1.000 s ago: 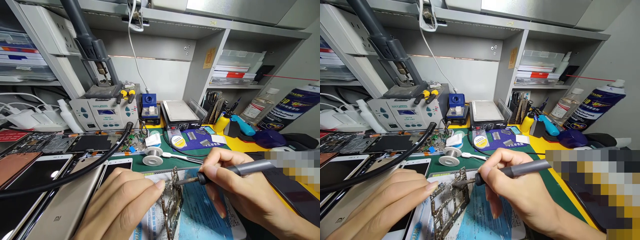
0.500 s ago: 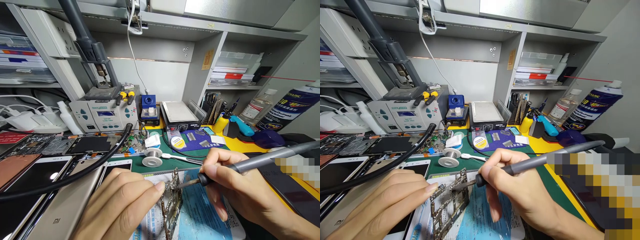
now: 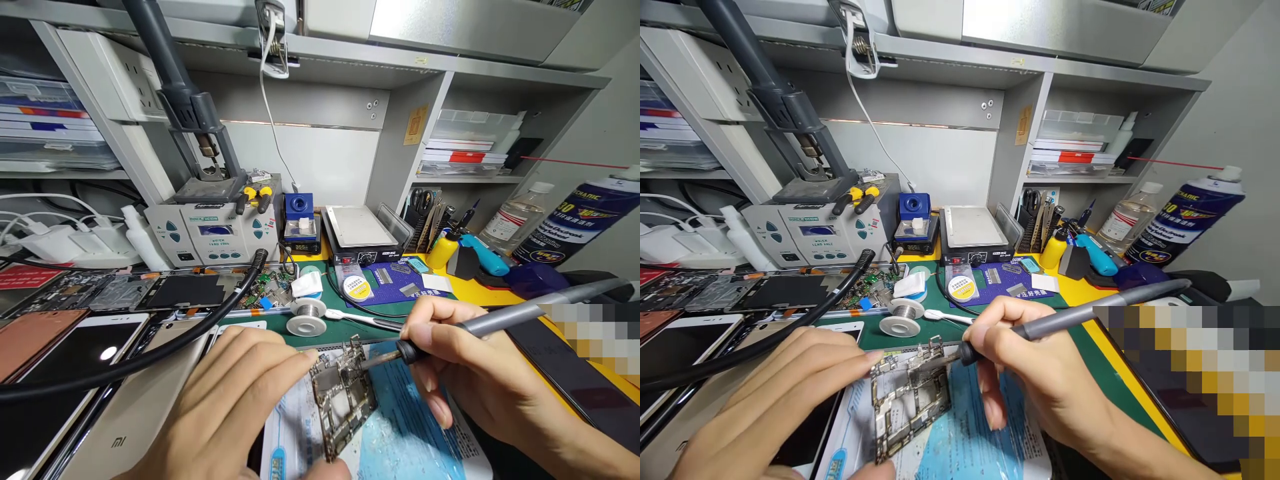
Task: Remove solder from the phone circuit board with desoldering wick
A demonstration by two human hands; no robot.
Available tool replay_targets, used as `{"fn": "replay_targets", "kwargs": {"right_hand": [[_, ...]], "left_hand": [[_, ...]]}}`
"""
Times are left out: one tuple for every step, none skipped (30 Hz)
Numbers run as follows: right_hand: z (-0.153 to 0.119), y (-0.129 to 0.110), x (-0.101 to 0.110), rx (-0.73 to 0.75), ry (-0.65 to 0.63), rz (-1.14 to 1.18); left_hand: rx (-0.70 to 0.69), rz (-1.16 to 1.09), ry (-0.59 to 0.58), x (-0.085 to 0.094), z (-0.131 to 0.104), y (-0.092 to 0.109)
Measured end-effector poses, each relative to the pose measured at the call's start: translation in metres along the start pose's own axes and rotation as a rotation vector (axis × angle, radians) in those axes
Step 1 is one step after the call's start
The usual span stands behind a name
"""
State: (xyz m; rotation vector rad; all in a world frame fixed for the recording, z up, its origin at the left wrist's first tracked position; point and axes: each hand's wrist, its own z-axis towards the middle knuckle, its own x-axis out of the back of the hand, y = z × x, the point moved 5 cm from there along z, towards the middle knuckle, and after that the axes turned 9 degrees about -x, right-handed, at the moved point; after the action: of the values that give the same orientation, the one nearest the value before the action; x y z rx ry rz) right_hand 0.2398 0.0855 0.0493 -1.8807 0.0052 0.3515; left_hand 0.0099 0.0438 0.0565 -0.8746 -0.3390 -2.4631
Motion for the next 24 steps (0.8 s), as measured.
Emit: {"fn": "replay_targets", "kwargs": {"right_hand": [[0.002,0.001,0.001,0.006,-0.022,0.016],[0.003,0.001,0.002,0.011,-0.038,0.027],[0.004,0.001,0.004,0.015,-0.047,0.031],[0.005,0.001,0.005,0.021,-0.051,0.026],[0.006,-0.001,0.006,0.03,-0.053,0.017],[0.006,-0.002,0.006,0.037,-0.052,0.004],[0.006,-0.004,0.007,0.043,-0.046,-0.01],[0.006,-0.006,0.008,0.05,-0.037,-0.022],[0.005,-0.008,0.008,0.055,-0.031,-0.033],[0.005,-0.01,0.007,0.058,-0.03,-0.039],[0.004,-0.011,0.006,0.054,-0.036,-0.039],[0.003,-0.011,0.004,0.041,-0.052,-0.038],[0.001,-0.011,0.001,0.02,-0.068,-0.036],[-0.001,-0.01,-0.002,-0.01,-0.077,-0.037],[-0.004,-0.009,-0.004,-0.044,-0.076,-0.042],[-0.007,-0.007,-0.005,-0.074,-0.063,-0.049],[-0.01,-0.005,-0.006,-0.098,-0.042,-0.06],[-0.012,-0.003,-0.005,-0.112,-0.013,-0.071],[-0.014,-0.001,-0.004,-0.12,0.012,-0.08],[-0.016,0.002,-0.001,-0.126,0.028,-0.086],[-0.016,0.005,0.002,-0.128,0.032,-0.089],[-0.016,0.008,0.006,-0.127,0.018,-0.084],[-0.015,0.012,0.011,-0.123,-0.01,-0.078],[-0.014,0.016,0.015,-0.113,-0.046,-0.074]], "left_hand": [[-0.01,0.003,-0.03,0.0,0.001,-0.002],[-0.016,0.001,-0.05,-0.001,0.001,-0.004],[-0.018,-0.008,-0.062,-0.001,0.002,-0.007],[-0.003,-0.02,-0.067,-0.001,0.002,-0.01],[0.024,-0.032,-0.075,-0.002,0.002,-0.012],[0.055,-0.038,-0.083,-0.002,0.002,-0.015],[0.078,-0.043,-0.096,-0.003,0.001,-0.016],[0.083,-0.045,-0.103,-0.004,0.001,-0.016],[0.087,-0.044,-0.109,-0.004,0.001,-0.016],[0.097,-0.043,-0.119,-0.005,0.0,-0.016],[0.093,-0.043,-0.111,-0.005,-0.001,-0.015],[0.108,-0.043,-0.126,-0.006,-0.001,-0.015],[0.124,-0.041,-0.129,-0.006,-0.002,-0.014],[0.14,-0.047,-0.131,-0.007,-0.003,-0.014],[0.153,-0.051,-0.146,-0.007,-0.003,-0.014],[0.164,-0.056,-0.16,-0.008,-0.002,-0.015],[0.167,-0.061,-0.179,-0.008,-0.002,-0.014],[0.165,-0.061,-0.196,-0.008,-0.001,-0.014],[0.156,-0.061,-0.211,-0.007,0.001,-0.014],[0.141,-0.055,-0.223,-0.006,0.003,-0.013],[0.122,-0.043,-0.231,-0.005,0.004,-0.013],[0.111,-0.029,-0.245,-0.004,0.005,-0.012],[0.106,-0.018,-0.258,-0.004,0.005,-0.012],[0.113,-0.01,-0.268,-0.004,0.005,-0.012]]}}
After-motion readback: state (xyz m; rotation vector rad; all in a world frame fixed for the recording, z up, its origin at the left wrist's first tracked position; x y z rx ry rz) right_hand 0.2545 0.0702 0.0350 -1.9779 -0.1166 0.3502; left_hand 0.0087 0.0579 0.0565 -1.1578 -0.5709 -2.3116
